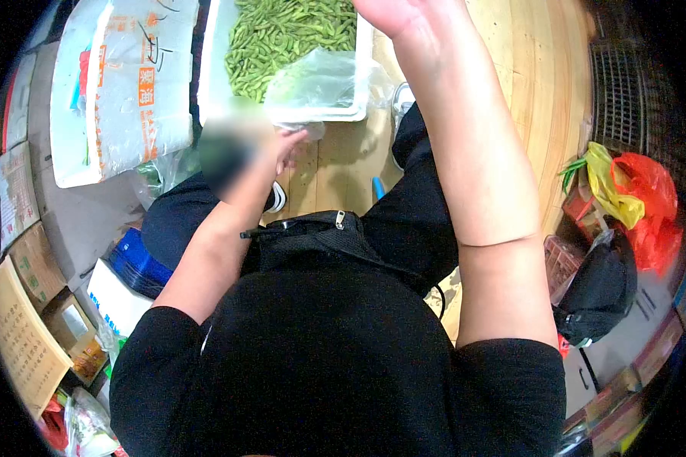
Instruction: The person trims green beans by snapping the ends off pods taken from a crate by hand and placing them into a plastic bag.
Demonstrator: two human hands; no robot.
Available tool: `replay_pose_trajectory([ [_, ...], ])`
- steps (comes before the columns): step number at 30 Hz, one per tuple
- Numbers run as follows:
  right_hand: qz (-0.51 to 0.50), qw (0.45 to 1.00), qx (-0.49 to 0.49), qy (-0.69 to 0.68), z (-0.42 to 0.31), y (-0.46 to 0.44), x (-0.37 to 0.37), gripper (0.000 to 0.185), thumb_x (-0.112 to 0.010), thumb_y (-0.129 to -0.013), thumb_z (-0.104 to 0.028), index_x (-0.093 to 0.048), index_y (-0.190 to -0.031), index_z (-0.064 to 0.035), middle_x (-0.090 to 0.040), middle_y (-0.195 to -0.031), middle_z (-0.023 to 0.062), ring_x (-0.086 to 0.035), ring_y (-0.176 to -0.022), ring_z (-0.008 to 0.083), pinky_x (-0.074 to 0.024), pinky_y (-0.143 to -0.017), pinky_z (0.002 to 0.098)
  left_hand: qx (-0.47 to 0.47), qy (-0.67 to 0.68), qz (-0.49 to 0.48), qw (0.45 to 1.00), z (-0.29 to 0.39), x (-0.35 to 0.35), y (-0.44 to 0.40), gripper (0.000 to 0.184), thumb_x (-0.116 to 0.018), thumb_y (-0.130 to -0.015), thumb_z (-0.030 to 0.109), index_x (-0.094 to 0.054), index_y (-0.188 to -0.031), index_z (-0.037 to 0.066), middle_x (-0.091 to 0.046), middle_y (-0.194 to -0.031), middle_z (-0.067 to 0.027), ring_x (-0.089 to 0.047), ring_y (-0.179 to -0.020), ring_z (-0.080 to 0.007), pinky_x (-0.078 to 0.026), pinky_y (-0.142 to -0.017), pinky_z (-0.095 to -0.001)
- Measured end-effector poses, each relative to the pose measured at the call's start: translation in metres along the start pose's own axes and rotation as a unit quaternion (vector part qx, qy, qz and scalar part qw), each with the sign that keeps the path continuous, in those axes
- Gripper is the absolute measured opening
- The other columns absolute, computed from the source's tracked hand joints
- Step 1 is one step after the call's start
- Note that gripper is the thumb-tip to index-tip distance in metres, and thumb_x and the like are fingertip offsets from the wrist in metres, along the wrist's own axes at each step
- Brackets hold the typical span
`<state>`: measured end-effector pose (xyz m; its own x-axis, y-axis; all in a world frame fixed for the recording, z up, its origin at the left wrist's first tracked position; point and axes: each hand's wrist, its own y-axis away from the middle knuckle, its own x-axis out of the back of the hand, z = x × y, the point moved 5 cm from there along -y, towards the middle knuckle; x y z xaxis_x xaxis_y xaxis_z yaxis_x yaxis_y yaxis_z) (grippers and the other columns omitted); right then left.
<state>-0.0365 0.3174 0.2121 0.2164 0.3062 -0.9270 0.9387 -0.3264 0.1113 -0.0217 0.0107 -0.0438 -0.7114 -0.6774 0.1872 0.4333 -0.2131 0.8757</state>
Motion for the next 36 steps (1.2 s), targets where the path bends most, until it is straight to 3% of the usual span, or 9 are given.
replay_pose_trajectory([
  [5, 0.046, 0.998, -0.004, 0.035, -0.003, 0.006, 0.006, 0.018, -0.049, -0.088, -0.017, -0.054, -0.095, -0.0005, -0.054, -0.088, 0.0115, -0.053, -0.083, 0.0242, -0.0468, -0.077, 0.0359, -0.059, 0.277, 0.006, 0.959, 0.019, -0.002, 0.002, 0.009, -0.054, -0.080, 0.019, -0.053, -0.088, 0.014, -0.059, -0.080, -0.0011, -0.050, -0.066, -0.0113, -0.039, -0.054, -0.0343],
  [9, 0.026, 0.998, -0.030, 0.057, 0.022, 0.003, -0.004, 0.018, -0.047, -0.088, -0.017, -0.056, -0.090, -0.0015, -0.056, -0.080, 0.0079, -0.055, -0.076, 0.0198, -0.0481, -0.070, 0.0315, -0.103, 0.416, -0.030, 0.903, 0.051, 0.049, 0.028, 0.020, -0.044, -0.083, 0.012, -0.049, -0.100, 0.002, -0.060, -0.088, -0.0099, -0.060, -0.073, -0.0209, -0.049, -0.056, -0.0303],
  [15, -0.071, 0.960, -0.169, 0.212, 0.081, -0.008, 0.014, 0.016, -0.047, -0.086, -0.016, -0.058, -0.086, -0.0032, -0.059, -0.073, 0.0053, -0.056, -0.063, 0.0160, -0.0461, -0.060, 0.0256, -0.159, 0.286, -0.010, 0.945, 0.077, 0.078, 0.069, 0.021, -0.042, -0.090, 0.021, -0.046, -0.103, 0.004, -0.062, -0.083, -0.0112, -0.056, -0.061, -0.0148, -0.048, -0.053, -0.0259],
  [17, -0.210, 0.770, -0.048, 0.600, 0.100, 0.010, 0.009, 0.024, -0.053, -0.085, -0.023, -0.061, -0.106, -0.0146, -0.050, -0.069, -0.0004, -0.047, -0.060, 0.0096, -0.0390, -0.048, 0.0236, -0.176, 0.268, -0.045, 0.946, 0.091, 0.075, 0.083, 0.025, -0.039, -0.092, 0.024, -0.046, -0.106, 0.005, -0.063, -0.091, -0.0143, -0.056, -0.063, -0.0135, -0.048, -0.055, -0.0224],
  [19, -0.104, 0.849, -0.259, 0.448, 0.146, 0.021, 0.034, 0.015, -0.055, -0.082, -0.022, -0.063, -0.088, -0.0107, -0.043, -0.061, -0.0022, -0.038, -0.049, 0.0078, -0.0309, -0.042, 0.0229, -0.189, 0.258, -0.067, 0.945, 0.102, 0.075, 0.096, 0.026, -0.035, -0.094, 0.024, -0.045, -0.107, 0.004, -0.062, -0.095, -0.0173, -0.058, -0.067, -0.0152, -0.049, -0.057, -0.0222],
  [25, -0.046, 0.726, -0.473, 0.497, 0.210, 0.050, 0.077, 0.035, -0.043, -0.089, -0.022, -0.048, -0.122, -0.0108, -0.040, -0.064, -0.0032, -0.035, -0.052, 0.0074, -0.0315, -0.045, 0.0224, -0.239, 0.258, -0.066, 0.934, 0.111, 0.082, 0.096, 0.025, -0.042, -0.092, 0.027, -0.051, -0.103, 0.006, -0.058, -0.075, -0.0055, -0.052, -0.059, -0.0101, -0.045, -0.055, -0.0202],
  [30, 0.143, 0.864, -0.370, 0.310, 0.232, 0.023, 0.110, 0.004, -0.040, -0.086, -0.007, -0.043, -0.083, -0.0074, -0.045, -0.064, 0.0031, -0.040, -0.049, 0.0126, -0.0359, -0.043, 0.0283, -0.232, 0.281, -0.107, 0.925, 0.105, 0.076, 0.098, 0.026, -0.045, -0.091, 0.029, -0.053, -0.102, 0.007, -0.056, -0.075, -0.0030, -0.042, -0.049, -0.0061, -0.044, -0.055, -0.0216],
  [33, 0.222, 0.901, -0.126, 0.349, 0.227, -0.002, 0.153, 0.010, -0.042, -0.082, -0.007, -0.051, -0.083, -0.0023, -0.054, -0.073, 0.0132, -0.052, -0.061, 0.0216, -0.0435, -0.053, 0.0341, -0.223, 0.294, -0.143, 0.919, 0.103, 0.076, 0.100, 0.027, -0.044, -0.091, 0.030, -0.050, -0.104, 0.007, -0.058, -0.077, -0.0059, -0.043, -0.049, -0.0063, -0.044, -0.053, -0.0210],
  [36, 0.155, 0.647, -0.121, 0.737, 0.209, 0.001, 0.170, 0.030, -0.051, -0.081, -0.019, -0.053, -0.102, 0.0025, -0.059, -0.091, 0.0188, -0.057, -0.077, 0.0294, -0.0453, -0.071, 0.0386, -0.213, 0.286, -0.148, 0.922, 0.105, 0.079, 0.102, 0.030, -0.043, -0.091, 0.032, -0.047, -0.108, 0.007, -0.060, -0.082, -0.0083, -0.051, -0.053, -0.0077, -0.046, -0.052, -0.0214],
])
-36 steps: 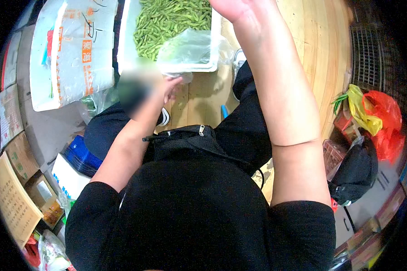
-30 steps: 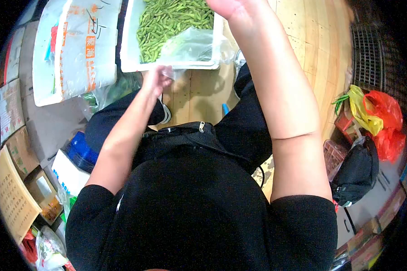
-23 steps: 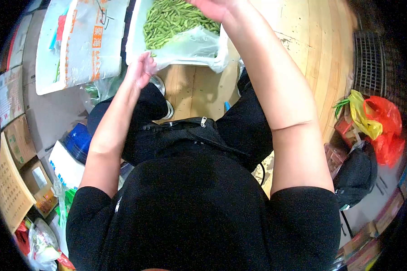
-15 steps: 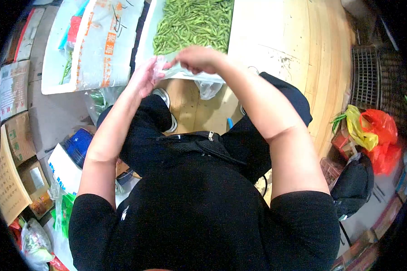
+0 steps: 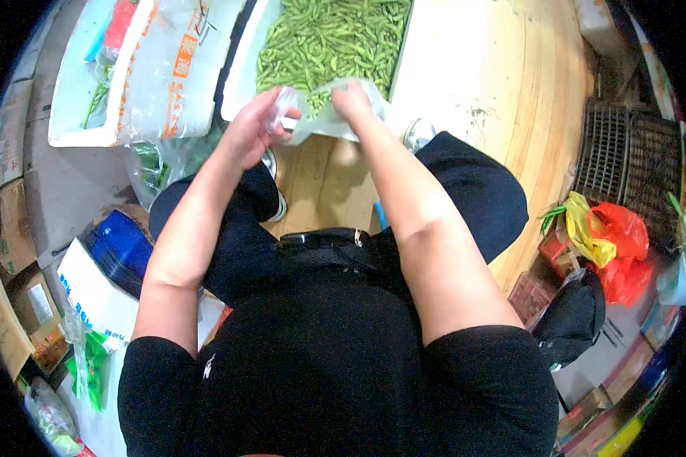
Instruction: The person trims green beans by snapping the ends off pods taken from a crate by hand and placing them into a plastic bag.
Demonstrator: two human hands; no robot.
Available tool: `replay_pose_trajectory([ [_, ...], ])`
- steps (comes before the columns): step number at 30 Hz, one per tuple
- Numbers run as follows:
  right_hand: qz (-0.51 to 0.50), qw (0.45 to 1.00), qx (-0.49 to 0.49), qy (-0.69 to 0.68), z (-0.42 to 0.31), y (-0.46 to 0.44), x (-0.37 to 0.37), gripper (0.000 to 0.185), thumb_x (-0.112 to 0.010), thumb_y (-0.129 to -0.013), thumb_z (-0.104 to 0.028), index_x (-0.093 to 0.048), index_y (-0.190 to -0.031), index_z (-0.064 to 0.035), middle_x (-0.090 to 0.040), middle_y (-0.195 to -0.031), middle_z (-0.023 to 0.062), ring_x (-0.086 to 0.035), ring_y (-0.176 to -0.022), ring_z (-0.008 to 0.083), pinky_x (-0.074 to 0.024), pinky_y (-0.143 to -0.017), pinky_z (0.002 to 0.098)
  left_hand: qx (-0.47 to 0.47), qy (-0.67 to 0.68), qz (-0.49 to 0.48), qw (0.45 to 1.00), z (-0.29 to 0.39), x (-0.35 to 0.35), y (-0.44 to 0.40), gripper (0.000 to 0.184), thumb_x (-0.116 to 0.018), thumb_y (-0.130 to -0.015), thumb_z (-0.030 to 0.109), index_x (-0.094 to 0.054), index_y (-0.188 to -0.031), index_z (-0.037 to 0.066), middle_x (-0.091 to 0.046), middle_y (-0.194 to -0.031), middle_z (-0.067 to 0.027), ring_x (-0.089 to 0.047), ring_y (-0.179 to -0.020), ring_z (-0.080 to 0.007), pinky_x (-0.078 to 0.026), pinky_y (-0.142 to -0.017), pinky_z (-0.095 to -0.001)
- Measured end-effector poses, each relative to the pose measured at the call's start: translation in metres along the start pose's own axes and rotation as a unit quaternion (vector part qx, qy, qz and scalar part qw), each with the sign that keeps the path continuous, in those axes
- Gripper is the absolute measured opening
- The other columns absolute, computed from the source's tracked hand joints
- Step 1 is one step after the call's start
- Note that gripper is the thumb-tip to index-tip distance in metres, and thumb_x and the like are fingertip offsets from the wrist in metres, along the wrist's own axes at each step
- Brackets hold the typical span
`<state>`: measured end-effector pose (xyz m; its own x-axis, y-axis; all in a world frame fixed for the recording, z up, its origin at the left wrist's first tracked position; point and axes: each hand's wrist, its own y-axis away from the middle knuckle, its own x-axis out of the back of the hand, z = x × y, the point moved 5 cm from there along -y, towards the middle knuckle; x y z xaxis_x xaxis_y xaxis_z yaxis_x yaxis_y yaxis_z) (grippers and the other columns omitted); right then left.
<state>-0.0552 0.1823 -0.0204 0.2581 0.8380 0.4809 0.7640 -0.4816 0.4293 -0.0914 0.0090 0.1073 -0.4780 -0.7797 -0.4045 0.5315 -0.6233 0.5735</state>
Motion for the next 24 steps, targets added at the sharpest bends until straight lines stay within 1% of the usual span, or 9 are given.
replay_pose_trajectory([
  [3, -0.130, 0.936, 0.033, 0.326, 0.019, 0.008, 0.016, 0.052, -0.055, -0.079, -0.028, -0.045, -0.120, 0.0029, -0.055, -0.109, 0.0231, -0.053, -0.102, 0.0333, -0.0413, -0.089, 0.0369, -0.001, -0.021, 0.011, 1.000, -0.004, -0.004, -0.001, 0.037, -0.046, -0.090, 0.035, -0.045, -0.114, 0.008, -0.060, -0.086, -0.0065, -0.051, -0.055, -0.0076, -0.046, -0.051, -0.0205],
  [10, -0.165, 0.916, 0.066, 0.361, 0.024, 0.039, 0.025, 0.056, -0.054, -0.080, -0.031, -0.039, -0.127, -0.0044, -0.046, -0.123, 0.0213, -0.042, -0.116, 0.0341, -0.0350, -0.098, 0.0371, 0.011, -0.202, 0.008, 0.979, -0.011, 0.005, -0.005, 0.038, -0.045, -0.090, 0.030, -0.042, -0.119, 0.006, -0.059, -0.084, -0.0049, -0.050, -0.059, -0.0100, -0.044, -0.054, -0.0228],
  [12, -0.169, 0.896, 0.063, 0.406, 0.026, 0.052, 0.032, 0.056, -0.054, -0.080, -0.030, -0.038, -0.128, -0.0072, -0.044, -0.125, 0.0205, -0.042, -0.116, 0.0343, -0.0344, -0.098, 0.0377, -0.001, -0.474, -0.090, 0.876, -0.047, 0.004, -0.017, 0.036, -0.045, -0.086, 0.026, -0.047, -0.117, 0.008, -0.061, -0.090, -0.0108, -0.059, -0.074, -0.0188, -0.049, -0.064, -0.0315],
  [13, -0.169, 0.875, 0.050, 0.451, 0.015, 0.065, 0.035, 0.058, -0.053, -0.079, -0.028, -0.034, -0.131, -0.0088, -0.041, -0.128, 0.0201, -0.042, -0.117, 0.0338, -0.0348, -0.098, 0.0370, -0.068, -0.657, -0.161, 0.733, -0.055, -0.006, -0.016, 0.036, -0.048, -0.082, 0.028, -0.053, -0.111, 0.007, -0.061, -0.097, -0.0169, -0.060, -0.086, -0.0279, -0.047, -0.076, -0.0382],
  [15, -0.098, 0.846, 0.183, 0.490, 0.013, 0.079, 0.029, 0.048, -0.053, -0.080, -0.026, -0.045, -0.123, -0.0074, -0.051, -0.118, 0.0188, -0.049, -0.109, 0.0327, -0.0397, -0.093, 0.0383, 0.005, -0.749, -0.236, 0.619, -0.083, -0.008, -0.009, 0.033, -0.050, -0.078, 0.028, -0.058, -0.100, 0.004, -0.060, -0.097, -0.0207, -0.057, -0.092, -0.0345, -0.044, -0.081, -0.0414],
  [17, -0.209, 0.855, 0.175, 0.441, 0.010, 0.083, 0.018, 0.038, -0.053, -0.081, -0.026, -0.055, -0.113, -0.0070, -0.058, -0.107, 0.0173, -0.055, -0.100, 0.0296, -0.0429, -0.086, 0.0389, 0.037, -0.762, -0.232, 0.604, -0.086, 0.001, 0.000, 0.032, -0.051, -0.078, 0.027, -0.060, -0.096, 0.003, -0.060, -0.093, -0.0207, -0.057, -0.091, -0.0344, -0.045, -0.081, -0.0412],
  [21, -0.352, 0.892, 0.129, 0.251, -0.038, 0.063, 0.044, 0.027, -0.054, -0.083, -0.029, -0.066, -0.091, -0.0071, -0.065, -0.090, 0.0127, -0.061, -0.085, 0.0228, -0.0464, -0.075, 0.0379, -0.070, -0.730, -0.160, 0.661, -0.041, -0.011, -0.003, 0.032, -0.052, -0.077, 0.024, -0.058, -0.098, 0.002, -0.061, -0.092, -0.0197, -0.058, -0.089, -0.0349, -0.045, -0.080, -0.0408],
  [23, -0.409, 0.909, 0.072, 0.020, -0.079, 0.051, 0.068, 0.030, -0.055, -0.084, -0.031, -0.063, -0.096, -0.0059, -0.064, -0.095, 0.0115, -0.061, -0.086, 0.0195, -0.0473, -0.076, 0.0337, -0.090, -0.733, -0.149, 0.657, -0.017, -0.010, 0.002, 0.032, -0.053, -0.077, 0.022, -0.058, -0.100, 0.001, -0.061, -0.093, -0.0194, -0.058, -0.090, -0.0347, -0.045, -0.081, -0.0404],
  [24, -0.349, 0.927, 0.075, -0.113, -0.111, 0.049, 0.084, 0.031, -0.054, -0.084, -0.030, -0.060, -0.101, -0.0052, -0.064, -0.096, 0.0108, -0.061, -0.086, 0.0199, -0.0483, -0.075, 0.0330, -0.067, -0.731, -0.133, 0.665, 0.007, -0.009, 0.010, 0.031, -0.052, -0.078, 0.020, -0.057, -0.103, 0.002, -0.060, -0.096, -0.0195, -0.057, -0.092, -0.0341, -0.045, -0.081, -0.0402],
])
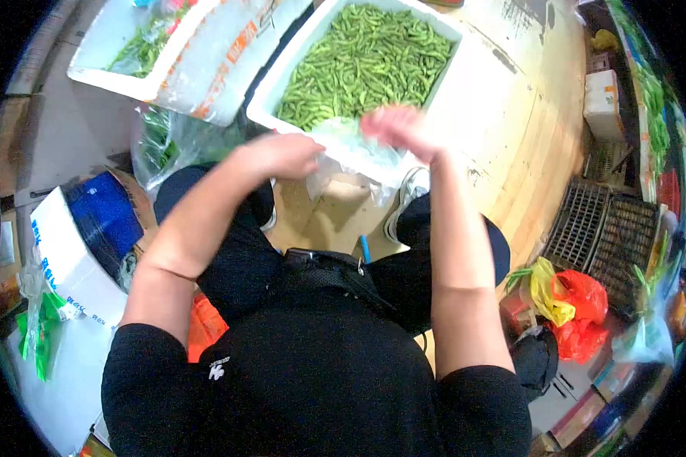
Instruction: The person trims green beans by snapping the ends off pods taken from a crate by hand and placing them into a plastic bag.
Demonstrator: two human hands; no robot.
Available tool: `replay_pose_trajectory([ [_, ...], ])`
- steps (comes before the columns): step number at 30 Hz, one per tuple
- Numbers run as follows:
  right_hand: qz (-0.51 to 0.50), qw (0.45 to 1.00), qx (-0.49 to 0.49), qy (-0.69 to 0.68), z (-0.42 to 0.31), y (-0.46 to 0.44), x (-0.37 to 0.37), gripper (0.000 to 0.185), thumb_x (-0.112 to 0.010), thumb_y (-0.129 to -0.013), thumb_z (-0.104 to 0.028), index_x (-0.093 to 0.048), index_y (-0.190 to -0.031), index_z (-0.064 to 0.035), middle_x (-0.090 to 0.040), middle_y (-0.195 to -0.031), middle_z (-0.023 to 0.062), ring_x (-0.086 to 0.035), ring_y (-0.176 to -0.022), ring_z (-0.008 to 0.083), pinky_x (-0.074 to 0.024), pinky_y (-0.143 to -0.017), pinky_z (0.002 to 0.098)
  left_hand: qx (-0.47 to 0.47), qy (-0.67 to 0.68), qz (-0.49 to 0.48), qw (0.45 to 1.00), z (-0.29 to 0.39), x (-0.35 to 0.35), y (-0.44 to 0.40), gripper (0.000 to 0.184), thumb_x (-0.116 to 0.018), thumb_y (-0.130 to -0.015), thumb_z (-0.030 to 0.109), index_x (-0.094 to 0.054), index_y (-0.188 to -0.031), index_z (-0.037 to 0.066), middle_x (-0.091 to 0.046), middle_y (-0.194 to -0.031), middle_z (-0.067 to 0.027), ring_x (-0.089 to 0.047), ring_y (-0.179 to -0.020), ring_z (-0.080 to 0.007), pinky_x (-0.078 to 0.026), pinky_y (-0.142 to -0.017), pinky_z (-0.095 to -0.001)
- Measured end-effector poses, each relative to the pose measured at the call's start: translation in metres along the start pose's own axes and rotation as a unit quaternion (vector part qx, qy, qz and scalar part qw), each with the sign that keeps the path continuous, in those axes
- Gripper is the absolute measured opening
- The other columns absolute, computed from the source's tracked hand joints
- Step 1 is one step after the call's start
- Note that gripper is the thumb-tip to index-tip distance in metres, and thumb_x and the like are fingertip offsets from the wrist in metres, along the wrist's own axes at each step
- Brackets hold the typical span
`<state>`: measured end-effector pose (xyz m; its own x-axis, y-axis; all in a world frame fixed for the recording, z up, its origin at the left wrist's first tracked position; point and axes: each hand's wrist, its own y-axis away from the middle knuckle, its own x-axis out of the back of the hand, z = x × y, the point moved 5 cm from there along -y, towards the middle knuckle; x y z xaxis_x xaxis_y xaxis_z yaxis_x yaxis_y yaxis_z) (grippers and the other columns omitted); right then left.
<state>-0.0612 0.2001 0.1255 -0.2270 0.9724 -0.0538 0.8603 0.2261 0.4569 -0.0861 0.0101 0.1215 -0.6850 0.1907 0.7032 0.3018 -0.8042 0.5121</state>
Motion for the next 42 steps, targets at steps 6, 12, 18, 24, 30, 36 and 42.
replay_pose_trajectory([
  [6, 0.228, 0.886, 0.017, -0.404, 0.056, -0.059, 0.090, 0.035, -0.052, -0.086, -0.025, -0.048, -0.113, -0.0034, -0.057, -0.105, 0.0112, -0.059, -0.086, 0.0222, -0.0494, -0.073, 0.0366, -0.045, 0.111, 0.383, 0.916, -0.030, 0.110, 0.067, 0.029, -0.047, -0.083, 0.011, -0.054, -0.111, 0.003, -0.059, -0.100, -0.0197, -0.056, -0.093, -0.0343, -0.045, -0.080, -0.0396],
  [12, 0.170, 0.970, -0.171, 0.015, 0.109, -0.122, 0.012, 0.027, -0.055, -0.081, -0.016, -0.058, -0.105, -0.0035, -0.063, -0.089, 0.0037, -0.059, -0.070, 0.0081, -0.0431, -0.055, 0.0213, 0.041, 0.042, 0.249, 0.967, -0.063, 0.092, 0.068, 0.030, -0.049, -0.082, 0.010, -0.054, -0.111, 0.004, -0.059, -0.094, -0.0199, -0.056, -0.089, -0.0354, -0.045, -0.077, -0.0394],
  [18, 0.114, 0.902, -0.069, 0.411, 0.107, -0.219, -0.031, 0.036, -0.052, -0.075, -0.007, -0.058, -0.110, -0.0106, -0.057, -0.111, 0.0156, -0.054, -0.100, 0.0344, -0.0416, -0.091, 0.0349, -0.003, 0.091, 0.270, 0.959, -0.059, 0.096, 0.073, 0.030, -0.050, -0.081, 0.008, -0.053, -0.110, 0.002, -0.058, -0.100, -0.0184, -0.055, -0.091, -0.0353, -0.045, -0.078, -0.0398],
  [24, 0.091, 0.862, -0.100, 0.489, 0.137, -0.267, -0.038, 0.042, -0.046, -0.075, -0.002, -0.056, -0.113, -0.0137, -0.046, -0.125, 0.0161, -0.047, -0.111, 0.0309, -0.0373, -0.096, 0.0348, -0.010, 0.070, 0.274, 0.959, -0.061, 0.093, 0.070, 0.031, -0.056, -0.079, 0.009, -0.053, -0.110, 0.001, -0.058, -0.103, -0.0169, -0.055, -0.094, -0.0333, -0.045, -0.080, -0.0374],
  [30, 0.192, 0.918, -0.033, 0.346, 0.123, -0.243, -0.023, 0.027, -0.055, -0.074, -0.009, -0.064, -0.099, -0.0125, -0.062, -0.098, 0.0131, -0.060, -0.088, 0.0266, -0.0464, -0.082, 0.0349, -0.017, 0.073, 0.262, 0.962, -0.060, 0.087, 0.064, 0.031, -0.055, -0.079, 0.009, -0.054, -0.109, 0.002, -0.058, -0.104, -0.0167, -0.055, -0.094, -0.0335, -0.045, -0.081, -0.0385],
  [36, 0.185, 0.981, 0.052, 0.002, 0.073, -0.188, -0.019, 0.017, -0.059, -0.075, -0.001, -0.058, -0.091, -0.0019, -0.058, -0.071, 0.0012, -0.055, -0.066, 0.0084, -0.0428, -0.057, 0.0209, 0.011, 0.076, 0.239, 0.968, -0.064, 0.082, 0.048, 0.032, -0.054, -0.079, 0.008, -0.052, -0.111, 0.002, -0.057, -0.107, -0.0176, -0.053, -0.097, -0.0351, -0.044, -0.083, -0.0395],
  [42, 0.115, 0.988, 0.092, 0.039, -0.030, -0.094, -0.040, 0.022, -0.056, -0.078, -0.001, -0.057, -0.100, -0.0005, -0.061, -0.079, 0.0046, -0.058, -0.069, 0.0101, -0.0442, -0.062, 0.0210, -0.054, 0.052, 0.416, 0.906, -0.057, 0.092, 0.039, 0.034, -0.057, -0.079, 0.010, -0.053, -0.112, 0.004, -0.056, -0.111, -0.0165, -0.053, -0.099, -0.0343, -0.043, -0.085, -0.0386],
])
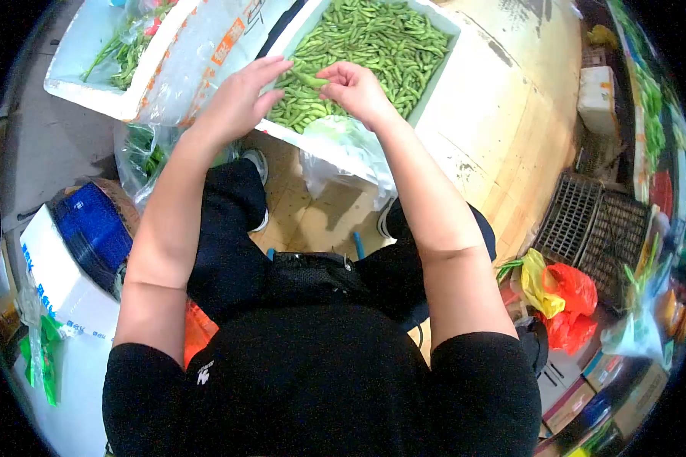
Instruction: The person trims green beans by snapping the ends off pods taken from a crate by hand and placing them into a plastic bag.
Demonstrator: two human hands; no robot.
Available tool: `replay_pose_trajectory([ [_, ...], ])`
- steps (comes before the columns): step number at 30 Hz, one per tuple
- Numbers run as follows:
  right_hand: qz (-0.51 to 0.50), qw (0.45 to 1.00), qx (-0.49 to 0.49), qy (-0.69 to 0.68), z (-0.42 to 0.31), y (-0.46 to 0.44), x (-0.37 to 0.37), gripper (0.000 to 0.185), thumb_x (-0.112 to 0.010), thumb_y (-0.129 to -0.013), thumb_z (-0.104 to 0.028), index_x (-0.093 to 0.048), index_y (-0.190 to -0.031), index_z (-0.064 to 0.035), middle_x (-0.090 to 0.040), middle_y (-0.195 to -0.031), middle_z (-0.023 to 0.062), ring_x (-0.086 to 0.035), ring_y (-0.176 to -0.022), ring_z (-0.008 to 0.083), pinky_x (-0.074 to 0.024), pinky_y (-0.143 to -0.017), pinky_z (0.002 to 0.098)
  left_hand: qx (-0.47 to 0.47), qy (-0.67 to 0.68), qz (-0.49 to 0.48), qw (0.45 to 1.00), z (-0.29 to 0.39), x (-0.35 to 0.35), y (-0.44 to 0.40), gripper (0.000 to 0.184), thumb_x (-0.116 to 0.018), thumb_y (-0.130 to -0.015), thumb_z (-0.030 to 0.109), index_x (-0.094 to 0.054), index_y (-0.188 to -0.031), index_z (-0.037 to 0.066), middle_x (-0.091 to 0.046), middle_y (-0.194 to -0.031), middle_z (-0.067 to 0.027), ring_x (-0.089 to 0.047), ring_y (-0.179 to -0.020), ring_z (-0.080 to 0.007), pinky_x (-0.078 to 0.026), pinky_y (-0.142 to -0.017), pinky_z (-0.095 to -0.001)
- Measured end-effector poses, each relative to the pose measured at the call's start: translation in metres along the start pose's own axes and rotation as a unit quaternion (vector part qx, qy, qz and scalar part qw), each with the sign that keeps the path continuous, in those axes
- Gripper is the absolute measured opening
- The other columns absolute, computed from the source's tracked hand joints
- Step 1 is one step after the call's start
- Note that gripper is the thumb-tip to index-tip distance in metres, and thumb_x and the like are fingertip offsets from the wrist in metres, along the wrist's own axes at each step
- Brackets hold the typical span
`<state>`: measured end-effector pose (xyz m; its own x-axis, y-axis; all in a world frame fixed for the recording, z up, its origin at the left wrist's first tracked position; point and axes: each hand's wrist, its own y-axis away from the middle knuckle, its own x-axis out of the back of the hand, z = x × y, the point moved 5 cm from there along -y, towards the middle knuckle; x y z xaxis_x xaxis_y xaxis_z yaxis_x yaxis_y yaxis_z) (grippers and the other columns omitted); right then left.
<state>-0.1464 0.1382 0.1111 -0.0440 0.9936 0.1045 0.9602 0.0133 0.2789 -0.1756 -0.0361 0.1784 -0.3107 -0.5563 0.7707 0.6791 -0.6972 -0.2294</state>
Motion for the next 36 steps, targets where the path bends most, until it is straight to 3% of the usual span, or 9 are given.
replay_pose_trajectory([
  [2, -0.012, 1.000, 0.021, -0.006, -0.019, 0.020, 0.000, 0.022, -0.056, -0.079, -0.003, -0.057, -0.100, -0.0004, -0.061, -0.078, 0.0045, -0.058, -0.069, 0.0091, -0.0447, -0.063, 0.0205, -0.051, 0.012, 0.054, 0.997, 0.007, -0.005, -0.004, 0.032, -0.059, -0.079, 0.012, -0.056, -0.110, 0.005, -0.059, -0.102, -0.0146, -0.058, -0.088, -0.0281, -0.046, -0.078, -0.0341],
  [5, -0.021, 0.999, 0.045, 0.012, -0.036, 0.046, 0.003, 0.020, -0.056, -0.078, -0.003, -0.059, -0.098, -0.0005, -0.061, -0.075, 0.0031, -0.057, -0.067, 0.0080, -0.0444, -0.062, 0.0204, 0.053, 0.120, -0.047, 0.990, 0.025, -0.016, -0.001, 0.028, -0.060, -0.080, 0.012, -0.058, -0.106, 0.003, -0.061, -0.088, -0.0106, -0.058, -0.073, -0.0177, -0.046, -0.067, -0.0283],
  [10, 0.011, 0.952, 0.101, 0.288, -0.056, 0.088, 0.004, 0.016, -0.062, -0.077, -0.009, -0.062, -0.093, -0.0060, -0.062, -0.072, 0.0043, -0.055, -0.063, 0.0082, -0.0449, -0.056, 0.0245, 0.089, 0.282, -0.073, 0.953, 0.034, -0.047, 0.011, 0.019, -0.065, -0.076, 0.015, -0.064, -0.090, 0.003, -0.061, -0.067, -0.0092, -0.054, -0.055, -0.0140, -0.045, -0.054, -0.0279],
  [13, 0.021, 0.859, 0.237, 0.452, -0.066, 0.112, -0.002, 0.019, -0.058, -0.078, -0.020, -0.063, -0.092, -0.0083, -0.062, -0.083, 0.0135, -0.060, -0.077, 0.0312, -0.0482, -0.069, 0.0399, 0.024, 0.236, -0.077, 0.968, 0.044, -0.051, 0.014, 0.016, -0.064, -0.076, 0.015, -0.064, -0.086, 0.003, -0.061, -0.066, -0.0099, -0.057, -0.056, -0.0153, -0.045, -0.053, -0.0281],
  [17, -0.047, 0.835, 0.146, 0.529, -0.060, 0.118, -0.007, 0.018, -0.053, -0.081, -0.022, -0.061, -0.083, -0.0063, -0.062, -0.082, 0.0142, -0.059, -0.080, 0.0322, -0.0477, -0.071, 0.0416, -0.012, 0.170, -0.146, 0.975, 0.062, -0.051, 0.019, 0.018, -0.059, -0.080, 0.019, -0.062, -0.084, 0.003, -0.061, -0.067, -0.0111, -0.059, -0.059, -0.0194, -0.045, -0.056, -0.0311],
  [20, -0.069, 0.854, 0.158, 0.490, -0.061, 0.119, -0.009, 0.019, -0.051, -0.081, -0.023, -0.063, -0.083, -0.0090, -0.062, -0.082, 0.0145, -0.060, -0.081, 0.0317, -0.0479, -0.072, 0.0415, 0.060, 0.163, -0.234, 0.957, 0.061, -0.057, 0.020, 0.019, -0.050, -0.088, 0.017, -0.060, -0.089, 0.001, -0.059, -0.069, -0.0030, -0.054, -0.062, -0.0096, -0.045, -0.058, -0.0254],
  [23, -0.055, 0.869, 0.157, 0.466, -0.067, 0.110, -0.001, 0.019, -0.051, -0.081, -0.022, -0.064, -0.082, -0.0085, -0.062, -0.082, 0.0147, -0.059, -0.080, 0.0324, -0.0478, -0.072, 0.0415, 0.126, 0.208, -0.202, 0.949, 0.061, -0.052, 0.014, 0.020, -0.050, -0.087, 0.019, -0.061, -0.082, 0.002, -0.060, -0.067, -0.0051, -0.055, -0.060, -0.0125, -0.045, -0.057, -0.0261],
  [27, -0.018, 0.895, 0.223, 0.386, -0.065, 0.099, 0.013, 0.014, -0.056, -0.078, -0.016, -0.062, -0.081, -0.0041, -0.061, -0.079, 0.0147, -0.058, -0.078, 0.0321, -0.0467, -0.068, 0.0390, 0.225, 0.352, -0.146, 0.897, 0.046, -0.064, 0.008, 0.020, -0.050, -0.089, 0.020, -0.059, -0.088, 0.002, -0.056, -0.068, 0.0004, -0.050, -0.060, -0.0062, -0.042, -0.055, -0.0214],
  [36, 0.051, 0.905, 0.228, 0.354, -0.070, 0.088, 0.034, 0.015, -0.049, -0.079, -0.014, -0.057, -0.074, -0.0034, -0.057, -0.077, 0.0151, -0.056, -0.077, 0.0337, -0.0450, -0.067, 0.0435, 0.274, 0.481, -0.071, 0.829, 0.038, -0.080, -0.014, 0.018, -0.054, -0.088, 0.022, -0.056, -0.091, 0.004, -0.052, -0.070, 0.0023, -0.046, -0.059, -0.0048, -0.038, -0.054, -0.0178],
])
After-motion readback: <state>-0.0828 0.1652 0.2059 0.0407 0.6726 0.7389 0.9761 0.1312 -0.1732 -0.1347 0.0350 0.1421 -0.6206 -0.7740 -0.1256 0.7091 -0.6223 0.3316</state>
